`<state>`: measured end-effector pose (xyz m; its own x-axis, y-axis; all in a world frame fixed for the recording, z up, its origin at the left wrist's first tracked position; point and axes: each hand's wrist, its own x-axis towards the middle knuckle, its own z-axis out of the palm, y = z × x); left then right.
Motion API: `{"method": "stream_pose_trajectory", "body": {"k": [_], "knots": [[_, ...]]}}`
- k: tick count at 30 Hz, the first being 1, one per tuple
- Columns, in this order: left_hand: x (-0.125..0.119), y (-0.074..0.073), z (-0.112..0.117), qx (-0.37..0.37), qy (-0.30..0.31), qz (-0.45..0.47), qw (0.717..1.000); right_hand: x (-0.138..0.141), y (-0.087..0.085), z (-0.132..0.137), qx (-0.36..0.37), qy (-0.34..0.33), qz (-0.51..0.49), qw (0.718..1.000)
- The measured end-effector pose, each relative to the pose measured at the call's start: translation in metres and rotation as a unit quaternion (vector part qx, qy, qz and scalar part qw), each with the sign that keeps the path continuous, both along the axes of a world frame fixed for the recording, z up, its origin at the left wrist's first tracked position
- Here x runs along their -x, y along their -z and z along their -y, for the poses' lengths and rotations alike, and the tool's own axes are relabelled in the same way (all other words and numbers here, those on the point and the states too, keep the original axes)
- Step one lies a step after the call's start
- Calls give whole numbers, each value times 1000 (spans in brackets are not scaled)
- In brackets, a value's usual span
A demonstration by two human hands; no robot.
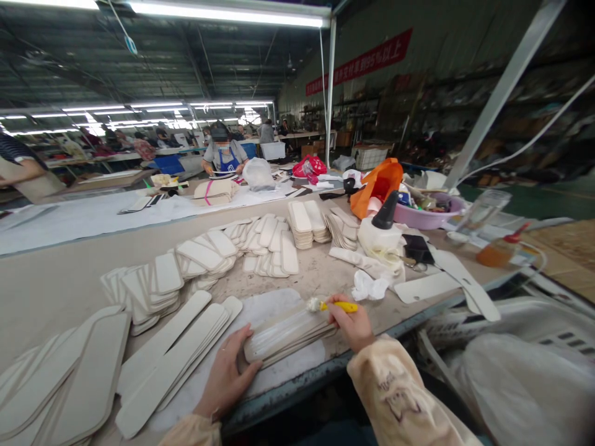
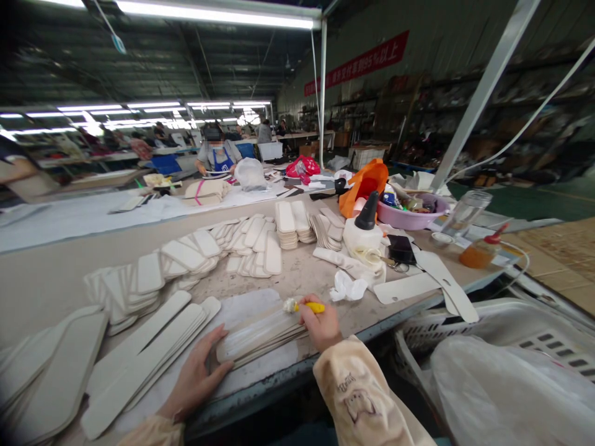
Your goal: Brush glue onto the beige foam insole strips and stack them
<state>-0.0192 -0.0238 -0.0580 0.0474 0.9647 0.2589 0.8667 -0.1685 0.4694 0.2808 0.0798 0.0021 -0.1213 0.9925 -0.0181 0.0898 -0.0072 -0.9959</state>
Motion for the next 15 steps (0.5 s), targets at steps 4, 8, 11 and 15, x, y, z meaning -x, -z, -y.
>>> {"method": "stream_pose_trajectory", "body": {"k": [4,8,11,15], "knots": [[0,0,0,4,2,1,1000,43,5,23,44,-98,-109,988],[-1,0,0,13,0,3,1000,71,14,34,61,-166,-123,977],[0,1,0,11,4,-3,1000,60,19,26,46,-132,-95,986],[1,2,-1,-1,10,-12,1000,24,17,5,14,-55,-24,998]]}}
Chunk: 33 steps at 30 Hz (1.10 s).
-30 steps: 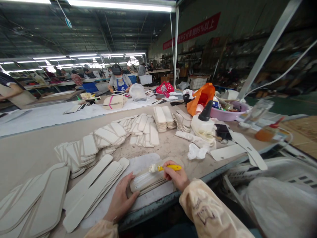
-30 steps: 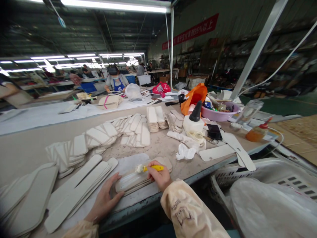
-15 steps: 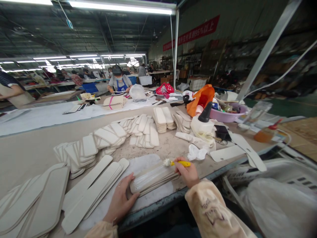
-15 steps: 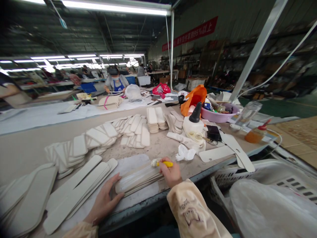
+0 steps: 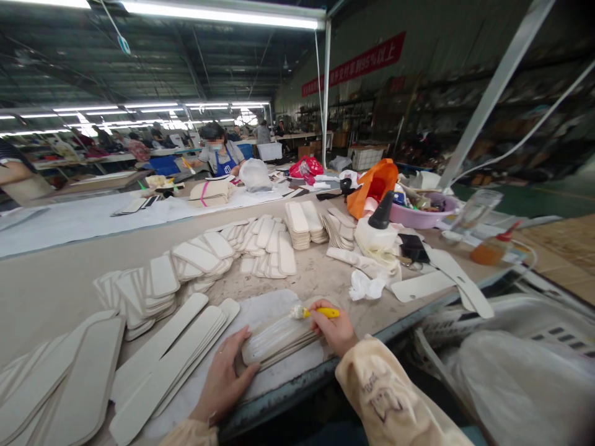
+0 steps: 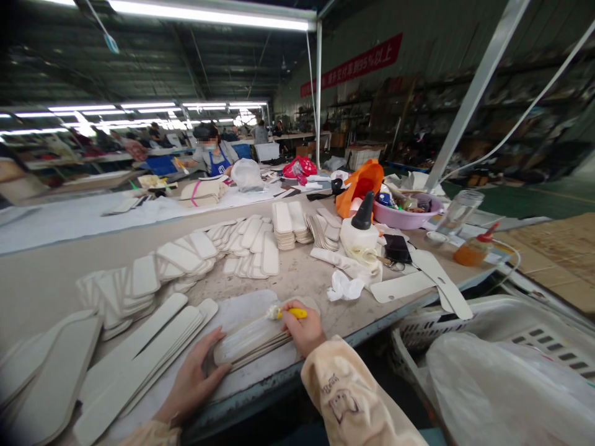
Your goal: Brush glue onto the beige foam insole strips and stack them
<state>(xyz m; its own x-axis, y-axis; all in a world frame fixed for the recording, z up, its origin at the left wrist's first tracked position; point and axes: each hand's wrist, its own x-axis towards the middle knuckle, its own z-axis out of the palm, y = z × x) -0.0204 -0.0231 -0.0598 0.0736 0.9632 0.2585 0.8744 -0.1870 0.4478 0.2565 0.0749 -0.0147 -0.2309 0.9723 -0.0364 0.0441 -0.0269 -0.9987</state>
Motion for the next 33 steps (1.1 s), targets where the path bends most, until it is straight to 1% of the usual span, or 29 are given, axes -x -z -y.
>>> {"method": "stream_pose_trajectory", "body": {"k": [3,5,7,11,12,14,17,21,24,25,27,30,33], "knots": [[0,0,-1,1,-2,-1,1000,-23,-7,-10,-2,62,54,997],[-1,-1,-2,0,-3,2,1000,-34,-12,-14,-3,88,69,994],[-1,-2,-2,-5,-5,6,1000,-43,-16,-17,-8,107,67,992],[-2,-5,-1,-11,-11,11,1000,-55,-22,-20,-16,151,28,988],[-2,-5,-1,-12,-12,11,1000,-56,-23,-20,-12,151,10,988],[-2,-5,0,-14,-14,9,1000,-53,-26,-18,7,127,-24,992],[-2,-4,-1,-10,-12,3,1000,-38,-26,-8,45,45,-76,995],[-2,-4,-1,-3,-12,2,1000,-7,-18,10,79,-56,-107,990],[-2,-6,-1,0,-16,3,1000,6,-12,18,90,-109,-99,985],[-2,-6,-1,1,-17,3,1000,7,-11,18,88,-115,-93,985],[-3,-7,-1,2,-16,5,1000,1,-11,15,76,-104,-73,989],[-3,-8,-1,-2,-11,5,1000,-22,-13,3,46,-50,-23,997],[-2,-6,-2,-7,-8,2,1000,-48,-17,-9,28,4,21,999]]}}
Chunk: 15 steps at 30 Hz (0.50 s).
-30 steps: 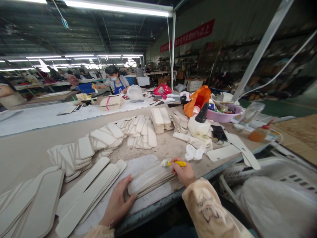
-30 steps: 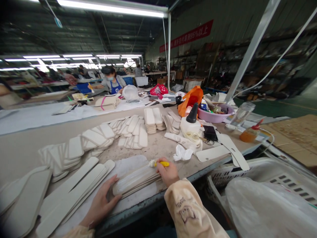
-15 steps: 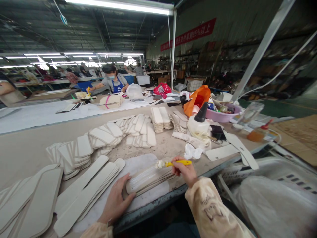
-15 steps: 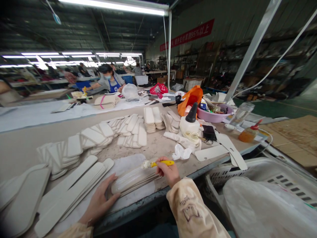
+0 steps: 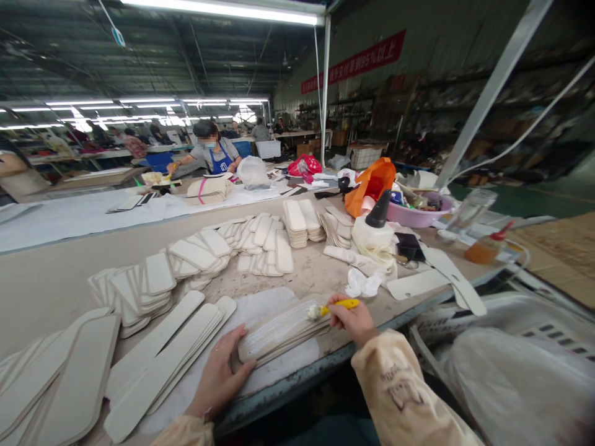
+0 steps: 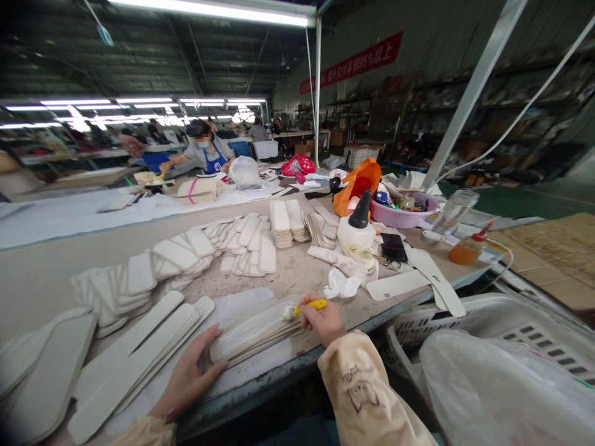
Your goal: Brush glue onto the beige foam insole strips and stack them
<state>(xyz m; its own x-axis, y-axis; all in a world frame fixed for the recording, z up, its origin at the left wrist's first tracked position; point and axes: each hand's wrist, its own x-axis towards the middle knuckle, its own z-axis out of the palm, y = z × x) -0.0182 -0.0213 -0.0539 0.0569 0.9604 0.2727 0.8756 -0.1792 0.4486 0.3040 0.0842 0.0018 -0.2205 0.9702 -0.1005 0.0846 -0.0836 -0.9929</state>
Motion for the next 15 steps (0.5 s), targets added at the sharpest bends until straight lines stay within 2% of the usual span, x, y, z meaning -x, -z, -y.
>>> {"method": "stream_pose_trajectory", "body": {"k": [4,8,15], "knots": [[2,3,0,-9,3,-5,1000,-20,-6,-9,-11,55,22,998],[3,5,0,-16,3,-8,1000,-20,-9,-10,-24,109,-11,994],[3,5,1,-21,6,-9,1000,-7,0,-8,-23,78,28,996]]}}
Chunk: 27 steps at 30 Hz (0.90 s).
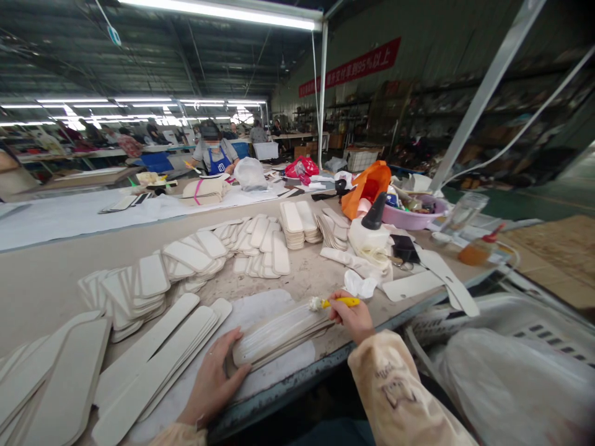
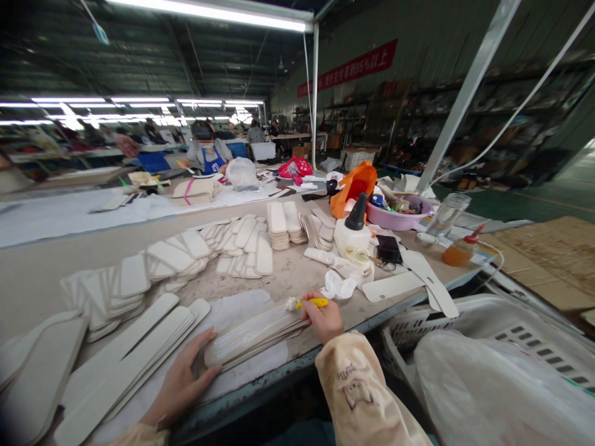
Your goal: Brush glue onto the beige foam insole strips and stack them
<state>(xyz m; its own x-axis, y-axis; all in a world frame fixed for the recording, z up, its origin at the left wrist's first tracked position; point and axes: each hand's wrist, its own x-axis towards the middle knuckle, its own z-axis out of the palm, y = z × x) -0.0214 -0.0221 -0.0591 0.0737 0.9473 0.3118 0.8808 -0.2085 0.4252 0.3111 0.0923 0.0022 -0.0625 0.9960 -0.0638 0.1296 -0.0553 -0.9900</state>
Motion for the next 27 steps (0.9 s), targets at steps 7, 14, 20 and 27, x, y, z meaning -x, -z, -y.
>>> {"method": "stream_pose_trajectory", "body": {"k": [7,14,20,27], "knots": [[0,0,0,0,-3,2,1000,-15,-3,0,-13,19,27,999],[0,0,1,13,-11,14,1000,-18,-7,3,-11,-38,86,995],[-3,-5,2,22,-15,33,999,-9,-7,0,-11,17,7,1000],[-5,-8,3,37,-17,47,998,3,-2,1,-5,4,44,999]]}}
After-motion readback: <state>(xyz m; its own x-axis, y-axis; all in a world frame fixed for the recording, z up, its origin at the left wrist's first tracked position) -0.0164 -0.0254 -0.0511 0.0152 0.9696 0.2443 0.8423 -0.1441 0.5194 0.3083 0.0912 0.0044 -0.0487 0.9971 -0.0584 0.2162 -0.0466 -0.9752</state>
